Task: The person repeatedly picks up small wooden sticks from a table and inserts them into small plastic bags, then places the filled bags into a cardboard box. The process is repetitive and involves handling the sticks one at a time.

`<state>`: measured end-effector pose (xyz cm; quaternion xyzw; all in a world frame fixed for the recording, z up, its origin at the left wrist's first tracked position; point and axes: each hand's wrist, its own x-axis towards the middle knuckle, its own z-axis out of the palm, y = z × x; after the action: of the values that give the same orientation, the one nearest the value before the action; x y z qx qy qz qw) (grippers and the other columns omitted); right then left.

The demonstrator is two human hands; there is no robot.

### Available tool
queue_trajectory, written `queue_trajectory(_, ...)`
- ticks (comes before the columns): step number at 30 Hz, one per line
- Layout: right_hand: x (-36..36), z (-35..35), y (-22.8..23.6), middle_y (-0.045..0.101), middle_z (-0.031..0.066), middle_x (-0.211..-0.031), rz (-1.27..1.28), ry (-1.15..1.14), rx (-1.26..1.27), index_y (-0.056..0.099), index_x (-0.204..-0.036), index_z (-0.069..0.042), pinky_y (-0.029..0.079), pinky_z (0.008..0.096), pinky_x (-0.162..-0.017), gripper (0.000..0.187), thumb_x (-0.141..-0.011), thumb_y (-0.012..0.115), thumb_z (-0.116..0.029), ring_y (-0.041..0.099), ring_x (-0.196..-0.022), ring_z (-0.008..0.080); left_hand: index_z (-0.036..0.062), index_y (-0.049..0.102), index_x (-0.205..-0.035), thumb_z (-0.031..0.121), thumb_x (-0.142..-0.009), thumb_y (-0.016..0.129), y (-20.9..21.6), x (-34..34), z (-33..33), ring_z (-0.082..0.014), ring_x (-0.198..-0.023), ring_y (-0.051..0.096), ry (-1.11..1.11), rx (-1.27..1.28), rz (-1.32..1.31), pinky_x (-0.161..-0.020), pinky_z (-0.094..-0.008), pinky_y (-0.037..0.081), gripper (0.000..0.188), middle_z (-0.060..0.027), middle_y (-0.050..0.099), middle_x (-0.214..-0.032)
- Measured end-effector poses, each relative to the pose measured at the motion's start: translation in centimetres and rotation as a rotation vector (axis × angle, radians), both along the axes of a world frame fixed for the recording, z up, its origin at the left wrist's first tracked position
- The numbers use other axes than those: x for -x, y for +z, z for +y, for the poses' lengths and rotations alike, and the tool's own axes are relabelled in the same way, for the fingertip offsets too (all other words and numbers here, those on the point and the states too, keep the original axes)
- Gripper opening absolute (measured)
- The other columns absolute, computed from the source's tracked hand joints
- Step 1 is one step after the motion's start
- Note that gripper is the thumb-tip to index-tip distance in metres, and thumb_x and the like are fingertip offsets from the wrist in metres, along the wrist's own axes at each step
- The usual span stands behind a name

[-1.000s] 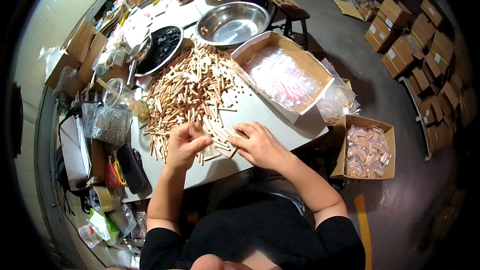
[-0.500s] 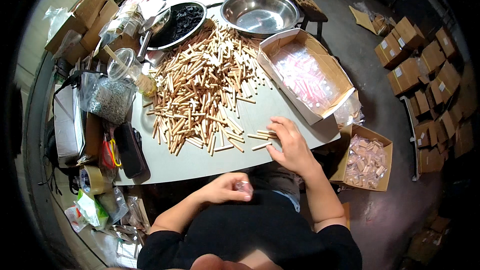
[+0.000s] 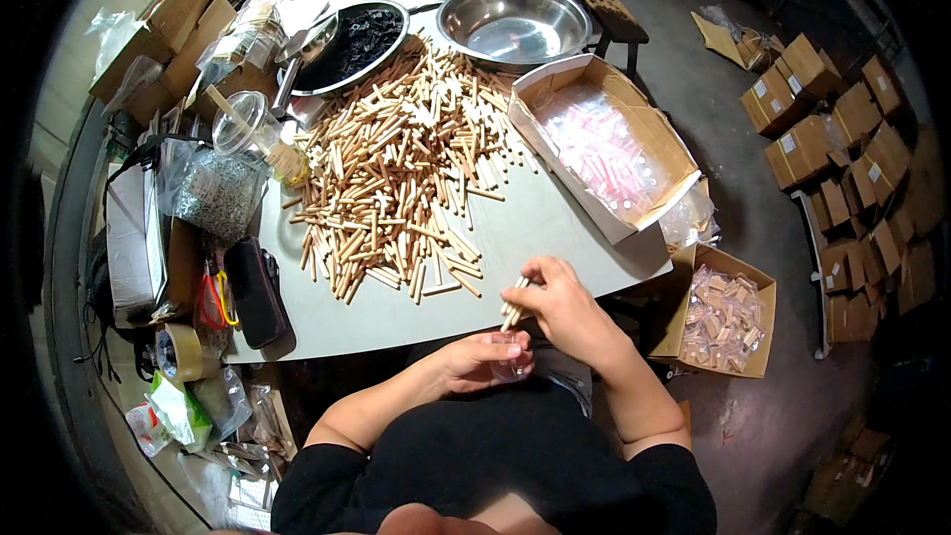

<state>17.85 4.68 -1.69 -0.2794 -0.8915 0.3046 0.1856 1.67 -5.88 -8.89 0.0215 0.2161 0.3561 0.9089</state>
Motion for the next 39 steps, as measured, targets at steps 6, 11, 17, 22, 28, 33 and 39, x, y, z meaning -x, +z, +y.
queue_trajectory(6,-1.1,-1.4,0.3,0.065,0.0125,-0.108,0.018,0.300,0.331,0.070,-0.113,-0.006,0.052,0.0349,-0.087,0.037,-0.079,0.065,0.006,0.063,-0.100,0.0286,0.0094,0.061,-0.109,0.021,-0.086,0.078,0.1,-0.2,-0.2,-0.0129,-0.081,0.055,0.018,-0.079,0.048,-0.073,-0.0267,0.046,0.031,-0.0014,0.059,-0.091)
queue_trajectory(11,-1.9,-1.0,2.3,0.064,0.0126,-0.108,0.127,0.275,0.272,0.070,-0.101,-0.004,0.051,0.0373,-0.087,0.022,-0.079,0.070,-0.004,0.062,-0.099,0.0294,0.0100,0.058,-0.113,0.028,-0.088,0.075,2.4,0.5,0.8,-0.0061,-0.082,0.052,-0.051,-0.392,0.133,-0.070,-0.0197,0.043,0.035,0.0017,0.058,-0.095)
queue_trajectory(17,-2.8,-1.5,3.3,0.065,0.0096,-0.099,0.274,0.128,0.151,0.067,-0.087,-0.004,0.053,0.0338,-0.077,0.015,-0.074,0.074,-0.003,0.064,-0.087,0.0253,0.0001,0.051,-0.121,0.019,-0.097,0.064,5.2,0.3,1.2,-0.0124,-0.094,0.058,0.104,-0.774,0.630,-0.084,-0.0268,0.048,0.034,-0.0040,0.059,-0.107)
queue_trajectory(22,-4.2,-1.9,4.4,0.065,0.0089,-0.083,0.313,-0.064,0.240,0.065,-0.085,-0.002,0.052,0.0327,-0.069,0.013,-0.075,0.074,-0.002,0.064,-0.077,0.0254,-0.0007,0.059,-0.102,0.007,-0.092,0.065,7.5,0.7,2.5,-0.0243,-0.087,0.064,0.306,-1.178,1.110,-0.078,-0.0330,0.050,0.014,-0.0127,0.065,-0.098)
queue_trajectory(28,-4.9,-2.0,3.4,0.062,0.0110,-0.082,0.370,-0.095,0.269,0.064,-0.088,-0.001,0.049,0.0344,-0.068,0.013,-0.078,0.071,-0.003,0.060,-0.076,0.0267,0.0016,0.062,-0.087,0.001,-0.081,0.067,8.9,-0.6,4.0,-0.0274,-0.078,0.062,0.322,-1.452,1.304,-0.071,-0.0346,0.049,0.008,-0.0116,0.064,-0.084)
queue_trajectory(33,-6.3,-2.3,2.7,0.055,0.0109,-0.081,0.460,0.031,0.361,0.058,-0.082,-0.001,0.047,0.0349,-0.068,0.009,-0.079,0.066,-0.005,0.056,-0.075,0.0273,0.0011,0.061,-0.086,0.001,-0.084,0.065,9.2,-1.2,5.2,-0.0260,-0.077,0.062,0.147,-1.438,1.058,-0.072,-0.0337,0.050,0.004,-0.0112,0.063,-0.084)
queue_trajectory(39,-9.4,-2.1,2.6,0.055,0.0100,-0.078,0.492,-0.140,0.295,0.056,-0.075,-0.001,0.045,0.0333,-0.065,0.012,-0.079,0.066,-0.005,0.055,-0.072,0.0240,-0.0007,0.061,-0.088,0.002,-0.087,0.064,10.7,-2.0,8.1,-0.0268,-0.078,0.062,0.027,-1.409,1.077,-0.073,-0.0330,0.050,0.005,-0.0133,0.064,-0.085)
